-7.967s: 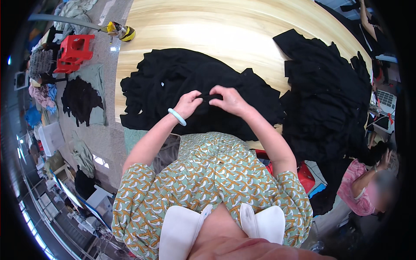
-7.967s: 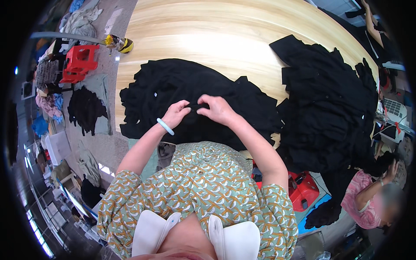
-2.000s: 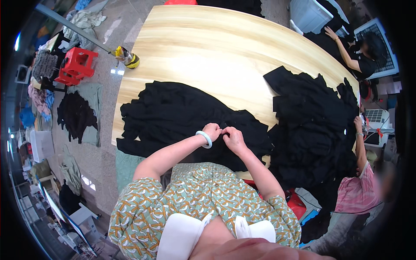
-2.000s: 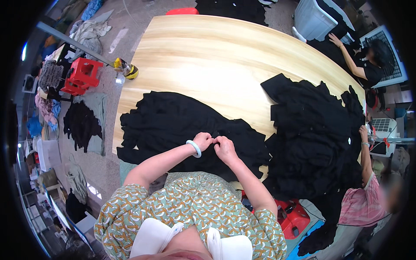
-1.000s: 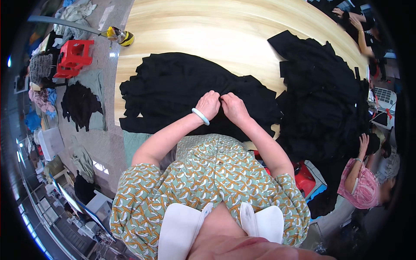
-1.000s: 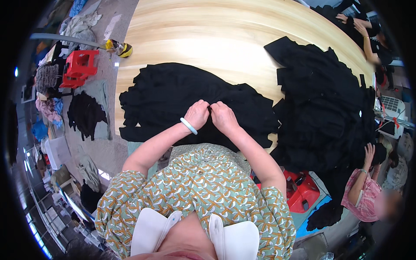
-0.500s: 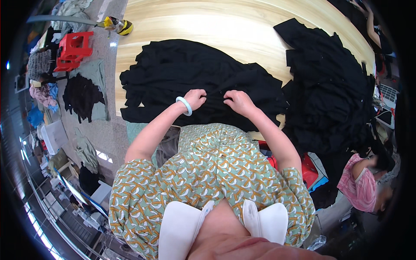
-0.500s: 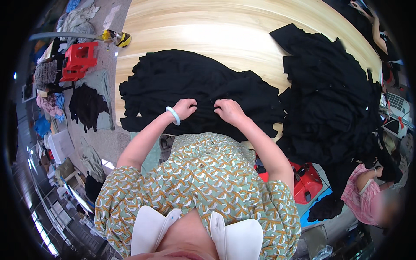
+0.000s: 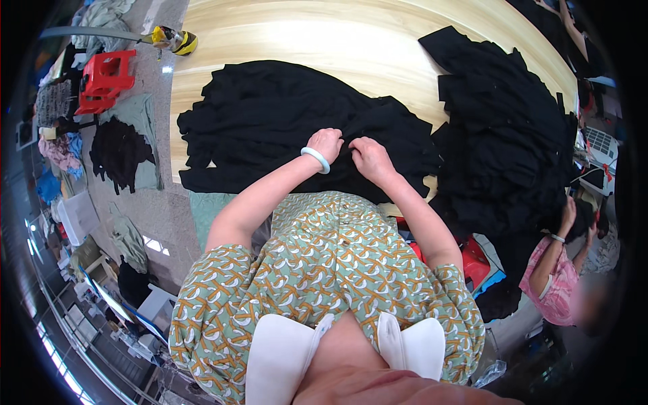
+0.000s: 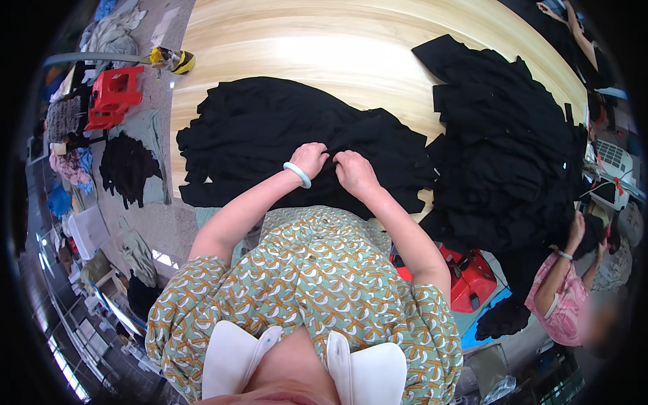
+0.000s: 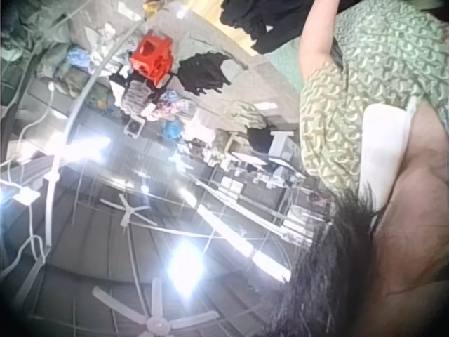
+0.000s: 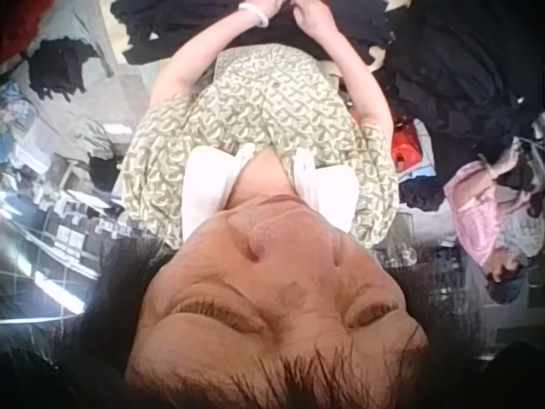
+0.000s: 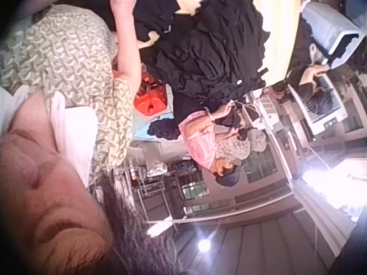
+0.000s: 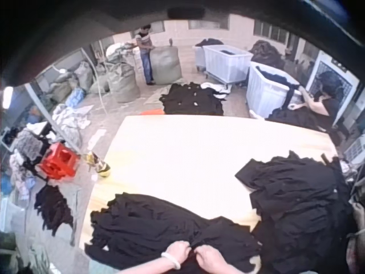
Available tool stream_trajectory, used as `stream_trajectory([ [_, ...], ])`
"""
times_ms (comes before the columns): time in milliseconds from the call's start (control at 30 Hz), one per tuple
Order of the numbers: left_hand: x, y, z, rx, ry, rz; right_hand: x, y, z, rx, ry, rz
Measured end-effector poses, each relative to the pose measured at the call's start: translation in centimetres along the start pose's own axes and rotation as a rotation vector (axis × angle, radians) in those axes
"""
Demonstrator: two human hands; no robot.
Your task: Inspect and button black garments on a table.
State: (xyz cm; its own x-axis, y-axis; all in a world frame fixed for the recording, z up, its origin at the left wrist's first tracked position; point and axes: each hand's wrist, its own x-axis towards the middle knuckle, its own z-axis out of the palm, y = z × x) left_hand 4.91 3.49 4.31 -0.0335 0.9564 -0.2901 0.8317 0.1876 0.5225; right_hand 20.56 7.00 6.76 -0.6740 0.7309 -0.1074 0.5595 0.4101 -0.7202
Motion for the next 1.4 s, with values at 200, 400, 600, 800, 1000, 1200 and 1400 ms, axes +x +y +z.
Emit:
stream_trajectory([
  [200, 1.5, 1.6, -5.6, -0.522, 0.071, -0.22, 3.0, -2.9, -3.8, 0.238, 0.176, -0.043],
  [400, 1.4, 2.9, -6.4, -0.502, 0.057, -0.196, 3.7, -4.0, -4.5, 0.273, 0.118, 0.072],
  [600, 1.3, 3.2, -6.2, -0.46, 0.081, -0.191, 3.5, -3.6, -3.7, 0.243, 0.205, 0.12],
  [800, 1.5, 2.7, -5.9, -0.245, 0.167, 0.076, 3.5, -3.2, -3.3, 0.072, 0.256, -0.053],
  [1000, 0.4, 3.8, -7.6, -0.054, -0.015, 0.191, 3.6, -3.4, -3.9, -0.118, 0.235, -0.14],
  [1200, 0.3, 2.8, -5.6, -0.102, 0.074, 0.185, 3.7, -2.9, -4.1, -0.052, 0.143, -0.087],
  [1400, 0.2, 3.8, -4.8, -0.138, 0.17, 0.06, 3.5, -2.7, -3.7, -0.02, 0.17, -0.072],
])
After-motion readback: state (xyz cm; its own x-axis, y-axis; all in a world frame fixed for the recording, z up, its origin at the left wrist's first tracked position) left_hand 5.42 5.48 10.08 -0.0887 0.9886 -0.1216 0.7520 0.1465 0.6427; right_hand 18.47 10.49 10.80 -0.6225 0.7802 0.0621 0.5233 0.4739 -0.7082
